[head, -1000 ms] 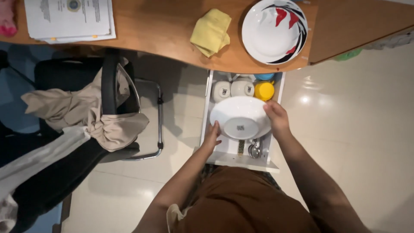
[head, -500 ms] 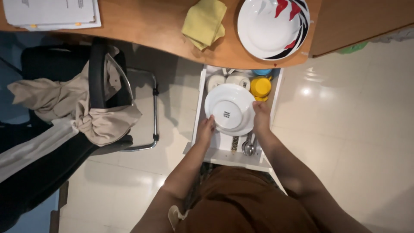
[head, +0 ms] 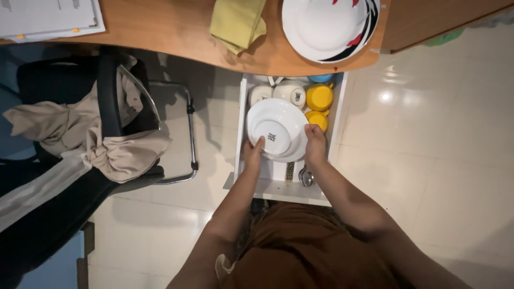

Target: The person wipes several plates with a yellow cloth and places them into an open drawer. The person handles a plain white plate and a patterned plate, wiping each before stacking them in the drawer.

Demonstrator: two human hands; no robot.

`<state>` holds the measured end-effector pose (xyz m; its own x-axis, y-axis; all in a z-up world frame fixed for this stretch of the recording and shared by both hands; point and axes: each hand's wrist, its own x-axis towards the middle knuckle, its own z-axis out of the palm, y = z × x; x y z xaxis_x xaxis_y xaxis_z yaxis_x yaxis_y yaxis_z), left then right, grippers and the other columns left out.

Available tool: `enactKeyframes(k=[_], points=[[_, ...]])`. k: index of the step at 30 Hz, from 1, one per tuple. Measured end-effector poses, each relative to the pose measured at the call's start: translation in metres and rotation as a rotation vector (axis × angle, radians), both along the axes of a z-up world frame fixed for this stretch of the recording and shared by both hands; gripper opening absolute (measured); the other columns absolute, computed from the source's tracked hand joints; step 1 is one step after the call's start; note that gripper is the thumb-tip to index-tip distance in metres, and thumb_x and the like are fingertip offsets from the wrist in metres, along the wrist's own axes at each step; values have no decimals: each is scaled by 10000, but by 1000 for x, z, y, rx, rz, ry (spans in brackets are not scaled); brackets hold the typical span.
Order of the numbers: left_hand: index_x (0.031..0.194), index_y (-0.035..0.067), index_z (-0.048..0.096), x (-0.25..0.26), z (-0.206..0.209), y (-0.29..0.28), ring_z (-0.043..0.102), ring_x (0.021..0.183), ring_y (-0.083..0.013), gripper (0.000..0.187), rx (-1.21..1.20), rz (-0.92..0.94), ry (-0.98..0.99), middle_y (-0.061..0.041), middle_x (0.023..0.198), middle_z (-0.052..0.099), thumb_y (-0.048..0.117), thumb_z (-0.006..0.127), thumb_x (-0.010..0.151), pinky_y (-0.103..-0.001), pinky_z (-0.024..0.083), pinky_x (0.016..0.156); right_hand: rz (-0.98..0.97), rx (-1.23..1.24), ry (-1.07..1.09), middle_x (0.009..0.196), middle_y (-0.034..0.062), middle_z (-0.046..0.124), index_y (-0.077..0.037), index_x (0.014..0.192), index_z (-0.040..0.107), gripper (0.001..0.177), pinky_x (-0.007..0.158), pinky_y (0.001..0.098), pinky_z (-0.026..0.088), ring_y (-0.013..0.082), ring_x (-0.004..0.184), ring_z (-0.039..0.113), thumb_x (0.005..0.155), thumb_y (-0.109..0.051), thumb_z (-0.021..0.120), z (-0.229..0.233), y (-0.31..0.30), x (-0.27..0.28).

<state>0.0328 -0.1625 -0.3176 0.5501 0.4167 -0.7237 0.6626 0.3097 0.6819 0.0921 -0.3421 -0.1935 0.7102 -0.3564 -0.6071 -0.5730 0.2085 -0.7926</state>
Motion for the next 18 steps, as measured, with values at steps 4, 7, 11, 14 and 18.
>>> enactKeyframes(k=[4, 7, 11, 14, 18], points=[[1518, -56, 386, 1, 17, 1, 524, 1339, -414, 1013, 31, -12, 11, -317, 1451, 481, 479, 901, 828, -466, 499, 1044, -48, 24, 11, 778, -29, 606, -167, 913, 623, 163, 784, 237, 485, 99, 761, 601, 1062, -234, 619, -29, -4, -4], [1542, -29, 373, 5, 24, 0, 542, 1327, -406, 1022, 86, -36, 7, -320, 1449, 481, 474, 894, 821, -449, 537, 1020, -52, 79, 27, 764, -19, 628, -154, 913, 610, 188, 752, 245, 499, 112, 725, 624, 1064, -265, 620, -35, -5, -4], [1538, -24, 405, 5, 24, -2, 465, 1407, -430, 1032, 116, 8, 34, -328, 1485, 468, 447, 921, 780, -456, 441, 1137, -25, 92, 7, 766, -30, 618, -149, 955, 620, 154, 727, 230, 499, 94, 702, 616, 1072, -247, 599, -35, -5, -6], [1546, 12, 413, 7, 20, -3, 472, 1410, -403, 1056, 132, -4, 56, -304, 1490, 479, 480, 935, 757, -447, 433, 1149, -35, 99, -39, 774, -38, 592, -142, 980, 617, 123, 745, 218, 500, 84, 724, 611, 1066, -229, 608, -35, -5, -5], [1534, 18, 441, 7, 18, -7, 492, 1398, -393, 1045, 181, -14, 108, -294, 1472, 508, 531, 917, 757, -447, 432, 1151, -47, 122, -85, 788, -50, 575, -141, 1009, 615, 85, 758, 210, 495, 81, 734, 593, 1068, -200, 596, -35, -7, -3]])
